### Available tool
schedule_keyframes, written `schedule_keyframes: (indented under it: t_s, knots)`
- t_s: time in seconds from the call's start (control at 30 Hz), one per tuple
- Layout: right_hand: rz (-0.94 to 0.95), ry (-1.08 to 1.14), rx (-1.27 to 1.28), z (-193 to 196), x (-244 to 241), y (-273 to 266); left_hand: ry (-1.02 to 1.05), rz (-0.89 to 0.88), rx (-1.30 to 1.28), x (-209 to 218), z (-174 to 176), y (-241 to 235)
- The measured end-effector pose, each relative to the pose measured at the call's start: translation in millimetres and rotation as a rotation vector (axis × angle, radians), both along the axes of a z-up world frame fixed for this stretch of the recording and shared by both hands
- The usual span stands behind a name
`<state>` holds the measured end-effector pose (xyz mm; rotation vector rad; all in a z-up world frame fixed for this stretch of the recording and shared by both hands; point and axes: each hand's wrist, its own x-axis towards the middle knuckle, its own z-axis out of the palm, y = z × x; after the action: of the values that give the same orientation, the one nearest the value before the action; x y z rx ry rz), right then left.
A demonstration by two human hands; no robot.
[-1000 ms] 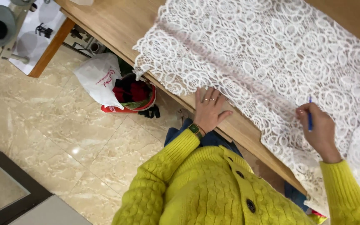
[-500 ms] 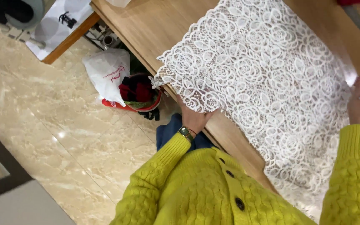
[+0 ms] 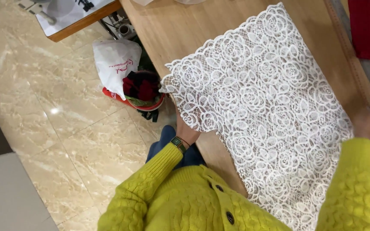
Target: Measuring and marking white lace fabric on a wooden table using a measuring tape and a pen.
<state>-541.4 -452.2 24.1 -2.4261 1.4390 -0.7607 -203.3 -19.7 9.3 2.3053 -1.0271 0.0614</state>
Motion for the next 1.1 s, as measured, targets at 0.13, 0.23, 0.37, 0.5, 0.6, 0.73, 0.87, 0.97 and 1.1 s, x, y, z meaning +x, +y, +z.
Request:
schedule_keyframes:
  t_s: [0.13,0.23,0.37,0.5,0.6,0.73,0.87,0.97,1.1]
  knots:
    - [0.163,0.086,0.093,27.0,126.9,36.4,-0.007,-0.024,0.014,11.2,-9.5,-3.7]
    - [0.486,0.181,-0.322,6.9,202.9,26.2,-0.013,-0.045,0.015,44.2,-31.7,8.2]
    - [0.482,0.157,-0.307,-12.0,283.3,16.2,-0.026,-0.068,0.019,96.5,-64.4,46.0]
    - [0.523,0.225,-0.342,-29.6,325.6,5.1,-0.028,-0.076,0.027,110.3,-63.2,56.3]
    - [0.459,0.359,-0.399,-40.8,338.5,1.8,-0.018,-0.076,0.038,108.6,-63.8,66.6]
    - [0.450,0.427,-0.515,-47.2,343.6,-2.6,0.011,-0.062,0.075,92.8,-66.2,96.8]
    - [0.433,0.497,-0.483,-34.1,345.4,3.3,0.029,-0.045,0.108,61.5,-39.9,49.2]
    - [0.450,0.492,-0.415,-35.4,347.1,1.5,0.038,-0.033,0.127,42.6,-21.2,5.4]
    - [0.437,0.691,-0.617,-33.5,349.3,0.3,0.038,-0.021,0.151,41.7,-18.3,-4.5]
